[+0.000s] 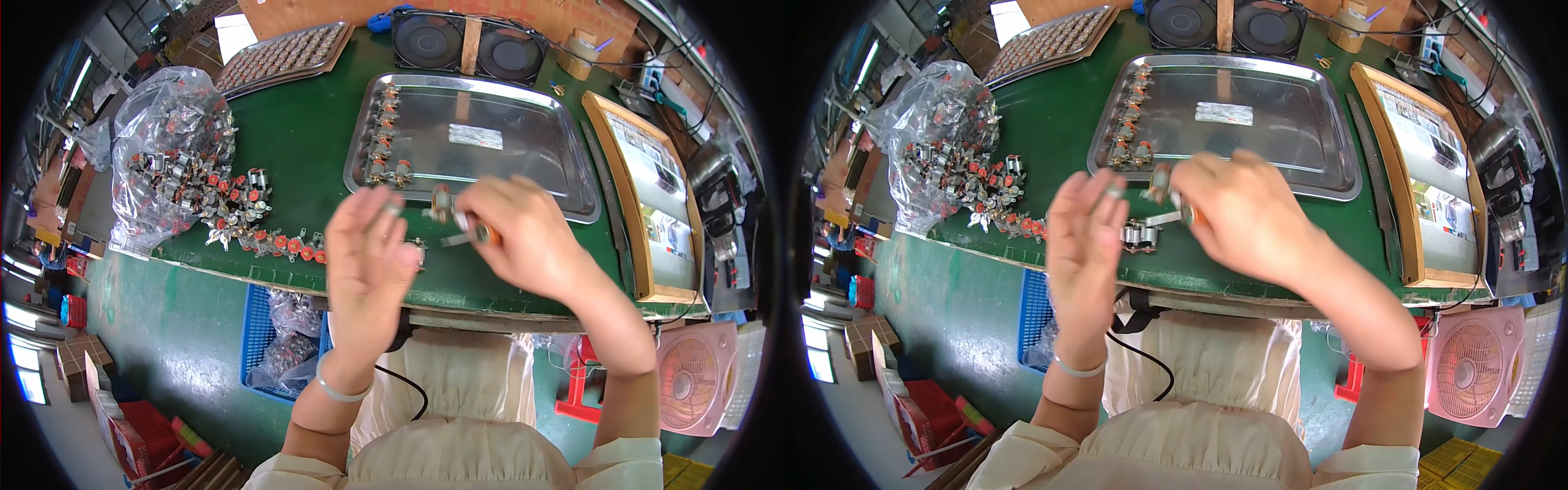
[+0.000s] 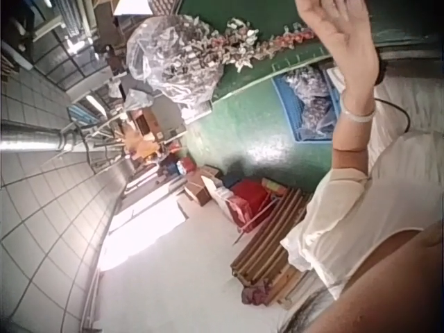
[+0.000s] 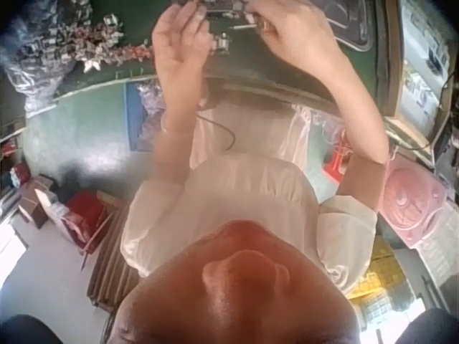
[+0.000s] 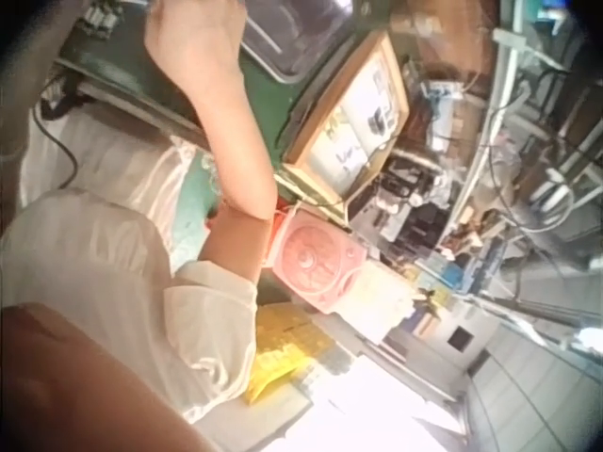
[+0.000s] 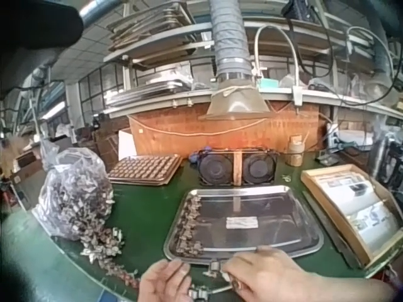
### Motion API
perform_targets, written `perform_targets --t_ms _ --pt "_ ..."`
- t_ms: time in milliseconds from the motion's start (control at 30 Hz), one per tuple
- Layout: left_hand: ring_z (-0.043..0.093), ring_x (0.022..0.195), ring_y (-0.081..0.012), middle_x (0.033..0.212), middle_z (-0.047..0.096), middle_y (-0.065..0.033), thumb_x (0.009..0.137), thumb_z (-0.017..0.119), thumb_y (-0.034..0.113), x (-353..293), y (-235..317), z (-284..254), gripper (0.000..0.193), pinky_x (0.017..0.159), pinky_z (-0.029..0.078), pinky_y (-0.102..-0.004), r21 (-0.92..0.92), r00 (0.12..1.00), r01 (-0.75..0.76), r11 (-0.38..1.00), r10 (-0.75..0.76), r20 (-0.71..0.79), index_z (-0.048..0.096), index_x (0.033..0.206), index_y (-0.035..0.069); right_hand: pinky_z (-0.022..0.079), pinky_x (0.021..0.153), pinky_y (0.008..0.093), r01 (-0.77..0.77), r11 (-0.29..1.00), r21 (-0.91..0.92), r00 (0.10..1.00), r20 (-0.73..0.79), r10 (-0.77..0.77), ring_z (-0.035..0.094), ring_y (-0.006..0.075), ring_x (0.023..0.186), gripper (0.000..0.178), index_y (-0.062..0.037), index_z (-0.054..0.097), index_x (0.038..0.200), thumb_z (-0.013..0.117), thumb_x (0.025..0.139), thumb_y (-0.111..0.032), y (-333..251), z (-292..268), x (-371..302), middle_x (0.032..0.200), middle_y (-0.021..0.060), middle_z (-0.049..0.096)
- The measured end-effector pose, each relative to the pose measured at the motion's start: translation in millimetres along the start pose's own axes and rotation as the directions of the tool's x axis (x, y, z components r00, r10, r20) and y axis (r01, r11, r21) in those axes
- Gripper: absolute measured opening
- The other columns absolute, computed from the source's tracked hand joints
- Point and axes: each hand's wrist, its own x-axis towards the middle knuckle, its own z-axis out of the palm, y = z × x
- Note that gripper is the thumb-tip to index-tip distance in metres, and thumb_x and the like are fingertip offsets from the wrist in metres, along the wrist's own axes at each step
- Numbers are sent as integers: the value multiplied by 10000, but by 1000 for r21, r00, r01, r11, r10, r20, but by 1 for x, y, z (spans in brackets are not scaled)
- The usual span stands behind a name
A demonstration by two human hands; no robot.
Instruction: Assembling small electronic components like solenoids or switches using a manual screwdriver.
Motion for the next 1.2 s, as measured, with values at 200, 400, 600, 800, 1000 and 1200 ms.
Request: perform_targets --t_ms 200,400,600,800,1000,1200 --pt "479 1108 -200 1193 478 -134 864 569 31 11 25 -39 267 965 367 -310 337 995 -78 938 50 90 489 1116 -4 479 689 403 13 991 -132 991 137 6 596 313 752 170 -19 555 838 620 681 -18 43 29 36 803 114 581" --pt "539 1017 -272 1090 540 -121 773 630 18 19 28 -54 229 934 392 -410 724 897 -377 577 33 441 574 994 35 484 683 396 30 987 -159 981 195 1 598 309 775 153 -23 574 841 616 694 -21 55 42 43 819 113 587" --pt "529 1005 -254 1050 555 -62 670 703 88 19 22 -49 396 978 329 -468 807 818 -553 207 -47 573 580 1045 55 477 654 386 -80 996 38 986 152 74 598 305 743 169 -30 590 869 649 745 -127 49 32 46 800 123 598" --pt "550 930 -232 1014 588 -63 705 684 128 19 11 -53 332 917 362 -432 800 820 -564 206 20 572 604 1017 46 467 647 412 -176 953 248 936 343 83 593 335 726 312 -7 569 854 716 708 -240 0 34 24 768 149 599" --pt "547 909 -234 999 588 -62 714 674 130 20 10 -55 313 901 355 -401 793 811 -579 189 34 584 605 1007 44 463 631 404 -110 984 138 880 473 32 591 329 722 317 -9 562 842 727 679 -225 -8 38 31 753 139 594" --pt "546 931 -254 1036 567 -77 714 678 131 21 17 -52 431 916 360 -408 787 822 -565 246 95 561 559 1115 23 467 611 377 -109 953 283 944 330 10 581 289 685 324 -35 592 938 720 677 -177 -7 12 27 744 119 584"
